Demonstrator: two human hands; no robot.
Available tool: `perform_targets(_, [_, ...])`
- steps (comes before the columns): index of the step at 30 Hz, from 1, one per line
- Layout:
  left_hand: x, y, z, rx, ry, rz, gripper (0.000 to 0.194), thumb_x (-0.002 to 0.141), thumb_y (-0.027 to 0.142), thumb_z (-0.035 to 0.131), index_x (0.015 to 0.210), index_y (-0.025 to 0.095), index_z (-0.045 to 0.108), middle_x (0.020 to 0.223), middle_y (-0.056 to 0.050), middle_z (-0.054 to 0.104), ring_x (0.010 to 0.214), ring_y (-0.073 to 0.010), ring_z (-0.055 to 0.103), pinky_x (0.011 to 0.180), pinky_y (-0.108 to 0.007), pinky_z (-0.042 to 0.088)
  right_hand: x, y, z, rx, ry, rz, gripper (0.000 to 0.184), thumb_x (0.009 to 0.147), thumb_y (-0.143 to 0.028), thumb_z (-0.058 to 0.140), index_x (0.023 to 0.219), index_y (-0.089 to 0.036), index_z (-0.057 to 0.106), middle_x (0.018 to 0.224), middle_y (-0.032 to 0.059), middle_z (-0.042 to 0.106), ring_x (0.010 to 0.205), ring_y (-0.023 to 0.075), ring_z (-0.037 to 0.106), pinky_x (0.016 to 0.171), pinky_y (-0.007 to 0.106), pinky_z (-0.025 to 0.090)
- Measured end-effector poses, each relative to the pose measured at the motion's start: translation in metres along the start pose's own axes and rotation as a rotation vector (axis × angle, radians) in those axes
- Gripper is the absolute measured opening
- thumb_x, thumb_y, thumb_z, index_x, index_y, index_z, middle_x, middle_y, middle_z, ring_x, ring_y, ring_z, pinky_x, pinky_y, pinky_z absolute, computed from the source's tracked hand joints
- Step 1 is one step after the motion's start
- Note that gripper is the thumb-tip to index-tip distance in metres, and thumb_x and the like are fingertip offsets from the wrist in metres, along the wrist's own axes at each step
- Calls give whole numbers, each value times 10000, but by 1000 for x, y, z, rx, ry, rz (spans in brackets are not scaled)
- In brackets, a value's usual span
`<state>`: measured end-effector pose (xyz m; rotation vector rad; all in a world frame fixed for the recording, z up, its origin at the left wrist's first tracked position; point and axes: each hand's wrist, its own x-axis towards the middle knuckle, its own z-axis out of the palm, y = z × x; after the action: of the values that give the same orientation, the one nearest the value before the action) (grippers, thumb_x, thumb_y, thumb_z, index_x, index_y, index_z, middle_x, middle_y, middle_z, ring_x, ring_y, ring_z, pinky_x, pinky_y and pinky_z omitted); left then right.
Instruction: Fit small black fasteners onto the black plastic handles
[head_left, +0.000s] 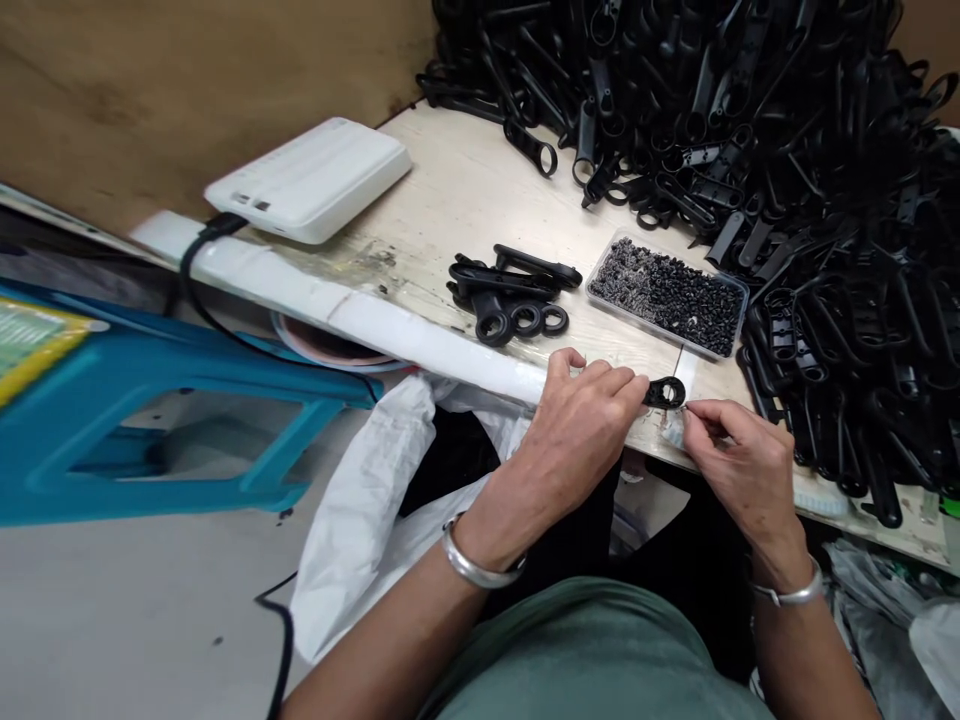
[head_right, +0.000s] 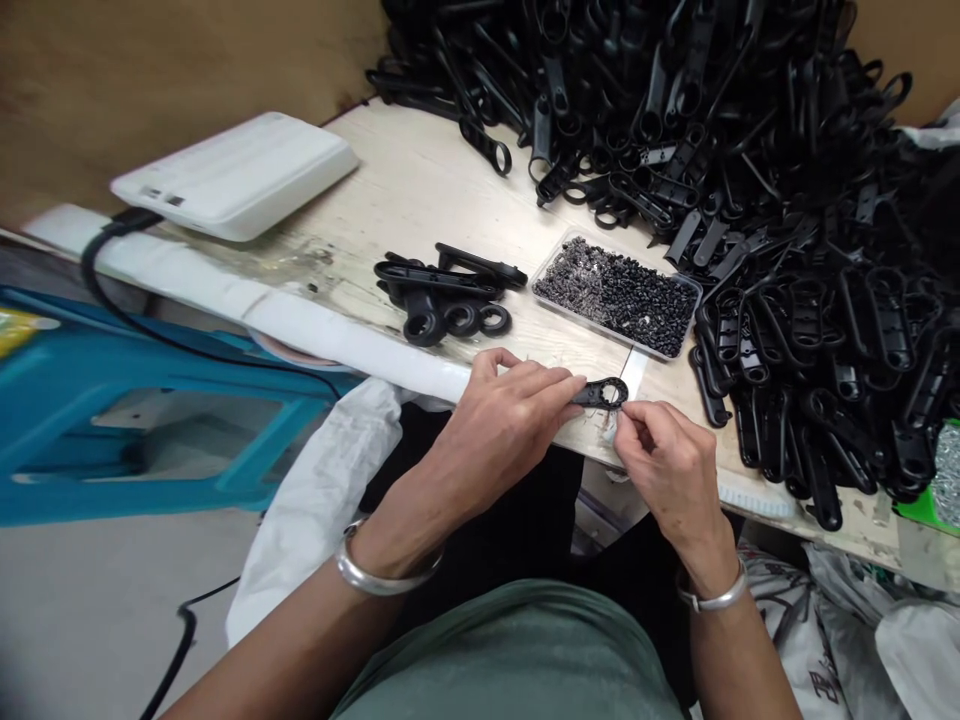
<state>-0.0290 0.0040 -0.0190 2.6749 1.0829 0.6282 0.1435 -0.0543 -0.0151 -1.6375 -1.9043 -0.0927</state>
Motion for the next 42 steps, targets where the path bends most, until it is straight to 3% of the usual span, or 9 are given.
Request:
perform_targets(16, [-3,-2,5,-24,51,29,111,928,125,479,902,157,582,809,-15,662,774,-182,579,826,-391,316,14,-3,4,-195,-101,-182,151,864,-100,516,778,-152,629,684,32,689,582,123,634,584,223,443])
perform_targets(23, [-3,-1,6,-15,52,26,117,916,102,481,881,158,578,797,5,647,764,-181,572,830,-394,306,19,-10,-2,-324,-259,-208,170,887,-132,499,765,-150,617,674,38,661,583,152,622,562,265,388])
perform_targets(29, [-1,-1,5,-26,56,13,126,909,96,491,847,153,584,788,-2,651,749,-175,561,808,-385,304,25,-20,-7,-300,-435,-87,181,900,-148,488,757,-164,596,711,54,671,590,167,614,552,278,361])
perform_targets(35, [-1,-2,3,-52,54,22,137,925,109,482,872,158,599,799,-6,665,742,-165,570,804,-372,306,29,-12,-8,-57,-423,25,147,894,-181,529,819,-173,655,741,27,691,647,148,630,633,242,419])
perform_targets(42, [-3,-4,6,-60,51,35,210,946,121,445,976,194,640,815,-3,654,776,-169,563,820,-378,316,33,-9,-11,-44,-485,65,169,886,-186,530,807,-169,678,713,20,686,613,137,603,610,241,399])
